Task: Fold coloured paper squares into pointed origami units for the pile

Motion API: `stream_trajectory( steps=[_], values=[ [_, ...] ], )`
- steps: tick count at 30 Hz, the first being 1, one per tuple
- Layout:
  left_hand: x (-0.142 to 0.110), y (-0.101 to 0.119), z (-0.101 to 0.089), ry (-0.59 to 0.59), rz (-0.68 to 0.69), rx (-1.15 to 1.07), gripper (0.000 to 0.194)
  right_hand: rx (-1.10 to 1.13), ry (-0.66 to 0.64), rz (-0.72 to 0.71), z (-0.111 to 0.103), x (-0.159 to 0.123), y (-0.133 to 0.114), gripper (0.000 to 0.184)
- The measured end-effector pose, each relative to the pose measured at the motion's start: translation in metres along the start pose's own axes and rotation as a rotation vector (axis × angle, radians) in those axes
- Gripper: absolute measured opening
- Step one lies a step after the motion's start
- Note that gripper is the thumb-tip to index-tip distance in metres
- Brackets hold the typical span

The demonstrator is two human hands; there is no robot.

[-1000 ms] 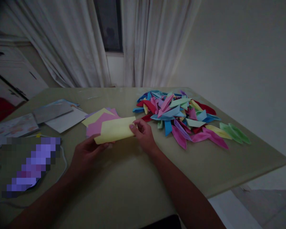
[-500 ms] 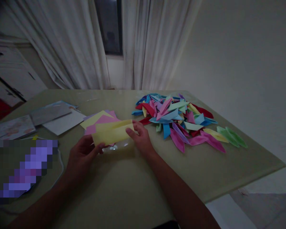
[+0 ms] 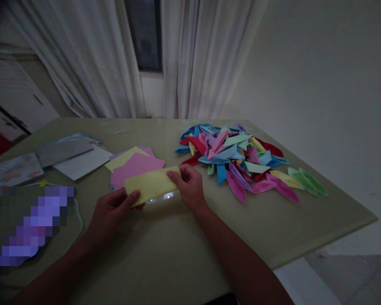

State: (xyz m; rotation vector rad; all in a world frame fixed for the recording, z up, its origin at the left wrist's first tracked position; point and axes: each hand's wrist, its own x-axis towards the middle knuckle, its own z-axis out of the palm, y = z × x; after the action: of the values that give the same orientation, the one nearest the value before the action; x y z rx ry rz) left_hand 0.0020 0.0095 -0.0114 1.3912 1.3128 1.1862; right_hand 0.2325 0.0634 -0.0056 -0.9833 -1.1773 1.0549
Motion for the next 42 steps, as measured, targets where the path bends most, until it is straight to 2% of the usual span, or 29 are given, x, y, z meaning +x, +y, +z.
stream_trajectory(
  steps=[3,7,12,16,23,28,36,42],
  values=[
    [0.001,0.003,0.0,0.035,0.026,0.0,0.031,0.02,0.008,-0.013,0.001,-0.001,-0.001,0.037],
    [0.001,0.005,0.001,0.033,0.015,-0.019,0.032,0.096,0.025,0.01,0.003,-0.001,-0.006,0.054],
    [-0.001,0.007,0.001,0.157,-0.006,-0.143,0.034,0.083,-0.01,-0.008,0.002,-0.002,-0.008,0.032],
    [-0.001,0.01,0.001,0.244,-0.004,-0.138,0.037,0.08,-0.028,-0.033,0.002,-0.003,-0.007,0.029],
    [-0.004,0.005,0.002,0.232,0.081,-0.185,0.05,0.067,-0.033,-0.054,0.0,0.001,0.002,0.033],
    [-0.004,0.006,0.001,0.248,0.073,-0.132,0.038,0.038,-0.036,-0.054,-0.001,0.001,0.002,0.034],
    [-0.001,0.001,0.002,0.264,0.042,-0.124,0.037,0.039,0.038,0.054,-0.004,0.007,0.008,0.034],
    [-0.001,-0.003,0.0,0.286,0.06,-0.079,0.034,0.052,0.062,0.072,-0.004,0.008,0.011,0.034]
  ],
)
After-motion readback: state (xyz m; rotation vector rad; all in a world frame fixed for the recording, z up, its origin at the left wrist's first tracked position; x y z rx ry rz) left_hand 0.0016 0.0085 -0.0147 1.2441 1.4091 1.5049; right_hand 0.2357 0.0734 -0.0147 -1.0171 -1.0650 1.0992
